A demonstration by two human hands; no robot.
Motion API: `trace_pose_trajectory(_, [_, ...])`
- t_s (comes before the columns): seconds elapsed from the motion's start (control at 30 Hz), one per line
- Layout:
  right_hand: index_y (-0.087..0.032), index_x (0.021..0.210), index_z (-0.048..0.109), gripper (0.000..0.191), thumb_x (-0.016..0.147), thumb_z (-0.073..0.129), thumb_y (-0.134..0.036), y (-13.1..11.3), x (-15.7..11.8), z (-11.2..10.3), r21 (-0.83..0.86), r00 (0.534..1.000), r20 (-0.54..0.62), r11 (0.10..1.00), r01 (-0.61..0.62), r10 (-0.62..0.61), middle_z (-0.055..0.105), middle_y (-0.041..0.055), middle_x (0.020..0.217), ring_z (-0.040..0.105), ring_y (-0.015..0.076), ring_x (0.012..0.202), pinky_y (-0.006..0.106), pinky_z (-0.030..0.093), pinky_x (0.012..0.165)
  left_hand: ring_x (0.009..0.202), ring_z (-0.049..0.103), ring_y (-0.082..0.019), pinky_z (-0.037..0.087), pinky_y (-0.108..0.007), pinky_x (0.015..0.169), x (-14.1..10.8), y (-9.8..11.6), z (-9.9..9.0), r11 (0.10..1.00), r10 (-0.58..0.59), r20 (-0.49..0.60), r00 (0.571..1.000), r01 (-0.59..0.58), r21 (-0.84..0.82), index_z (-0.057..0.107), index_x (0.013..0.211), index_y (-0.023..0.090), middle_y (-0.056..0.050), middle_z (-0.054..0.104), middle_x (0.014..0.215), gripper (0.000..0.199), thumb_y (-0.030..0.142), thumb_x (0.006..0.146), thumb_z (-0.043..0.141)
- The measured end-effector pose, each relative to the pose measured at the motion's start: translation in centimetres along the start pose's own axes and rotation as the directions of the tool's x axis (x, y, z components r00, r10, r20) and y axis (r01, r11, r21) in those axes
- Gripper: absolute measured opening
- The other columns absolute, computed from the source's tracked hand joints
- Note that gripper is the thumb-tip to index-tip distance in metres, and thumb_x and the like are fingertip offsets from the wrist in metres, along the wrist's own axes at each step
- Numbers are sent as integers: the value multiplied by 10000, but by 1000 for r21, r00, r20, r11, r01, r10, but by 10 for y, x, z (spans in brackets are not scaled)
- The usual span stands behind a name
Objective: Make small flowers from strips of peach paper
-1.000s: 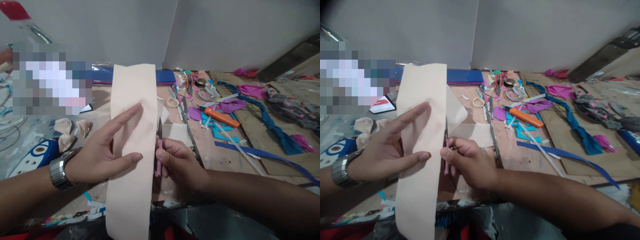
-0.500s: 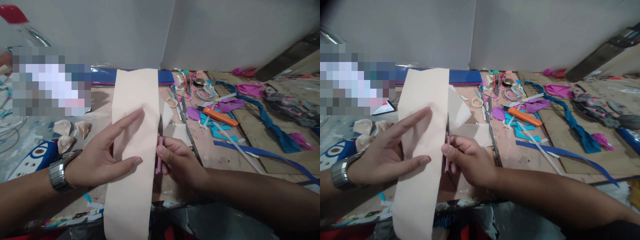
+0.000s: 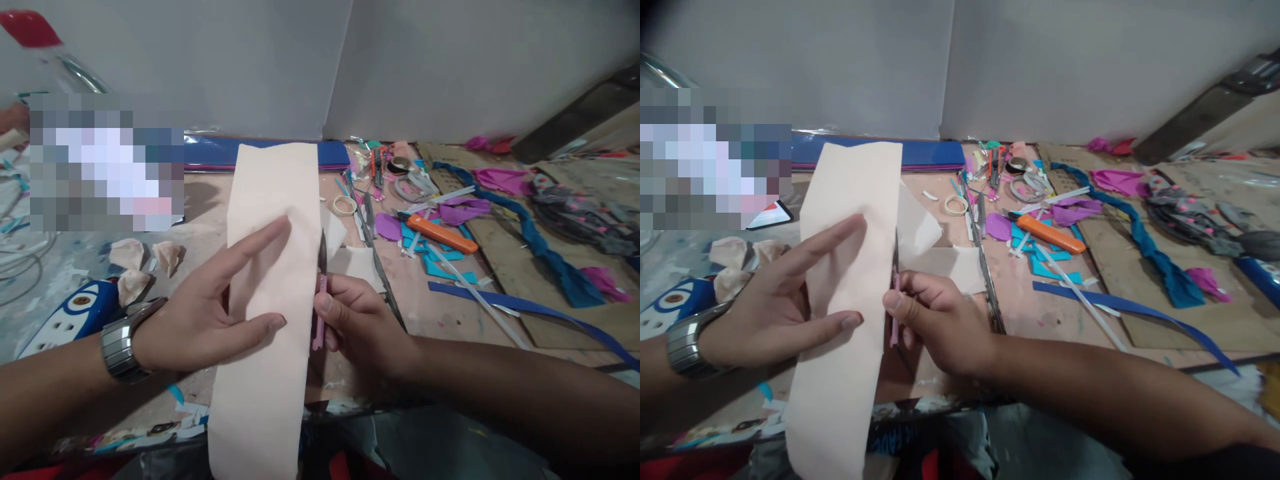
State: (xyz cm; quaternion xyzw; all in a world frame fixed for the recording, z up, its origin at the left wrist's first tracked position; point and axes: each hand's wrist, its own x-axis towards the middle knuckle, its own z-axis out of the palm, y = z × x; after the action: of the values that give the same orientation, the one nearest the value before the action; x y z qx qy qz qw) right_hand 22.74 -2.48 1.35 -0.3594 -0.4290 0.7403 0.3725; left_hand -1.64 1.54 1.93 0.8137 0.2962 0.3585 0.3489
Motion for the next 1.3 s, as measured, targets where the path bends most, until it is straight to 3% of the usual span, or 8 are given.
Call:
trace_pose_trajectory(0.3, [-160,833,645,433,937,752,-566,1,-1,0,18,1000,2,1000,18,-18,654,-24,611,508,59,470,168,329,449,1612,309,-318,268,-416,1347,0,5,0,997,-9,1,1000,9,-82,344,1668,296,-34,344,1742,970,230,840,844])
trace_pose_trajectory(0.47, [-164,822,632,436,939,748,-568,3,-1,-1,11,1000,18,1000,7,-7,665,-15,633,518,64,476,175,344,452,1484,507,-271,371,-381,1279,-3,7,-1,994,-16,-86,996,7,-105,461,1611,287,-46,513,1641,824,165,871,801])
trace_pose_trajectory(0.63, [-169,789,611,432,941,745,-551,3,0,1,-74,997,70,997,17,-12,601,-35,617,503,69,491,189,367,463,1401,554,-246,488,-282,1110,5,8,-2,899,-146,-263,954,17,-438,610,1479,262,-41,622,1513,581,176,919,736])
trace_pose_trajectory(0.73, [-173,782,602,404,939,746,-516,0,0,4,-131,998,68,991,-8,17,555,-53,599,486,71,501,194,365,475,1378,573,-266,542,-265,1004,17,11,-5,787,-311,-285,906,77,-612,580,1478,286,-33,595,1541,663,252,855,804])
trace_pose_trajectory(0.87, [-176,794,596,325,946,724,-434,-2,0,6,-187,996,58,981,-52,64,556,-58,585,465,70,502,197,342,485,1083,736,-243,612,-250,784,28,16,-10,563,-511,-137,848,210,-800,573,1455,279,-62,664,1458,725,365,790,849])
trace_pose_trajectory(1.0, [-179,783,591,289,947,700,-391,-2,0,6,-210,994,67,975,-68,84,556,-57,580,462,76,511,206,339,496,613,719,-184,603,-253,549,28,18,-12,515,-573,-42,818,320,-795,711,1123,168,-50,794,890,509,387,713,917])
trace_pose_trajectory(1.17, [-181,764,578,304,942,706,-391,-2,-1,7,-201,994,77,978,-60,77,552,-55,586,468,78,528,213,342,511,516,681,-171,599,-256,499,26,17,-12,487,-578,44,815,387,-783,732,1048,155,-7,743,675,458,354,691,940])
trace_pose_trajectory(1.3, [-169,808,606,330,912,758,-443,-4,-2,8,-150,992,88,986,-75,88,557,-56,608,480,75,542,203,350,513,530,719,-221,633,-329,513,25,16,-13,377,-652,137,746,476,-795,748,1068,127,-70,798,776,492,359,676,936])
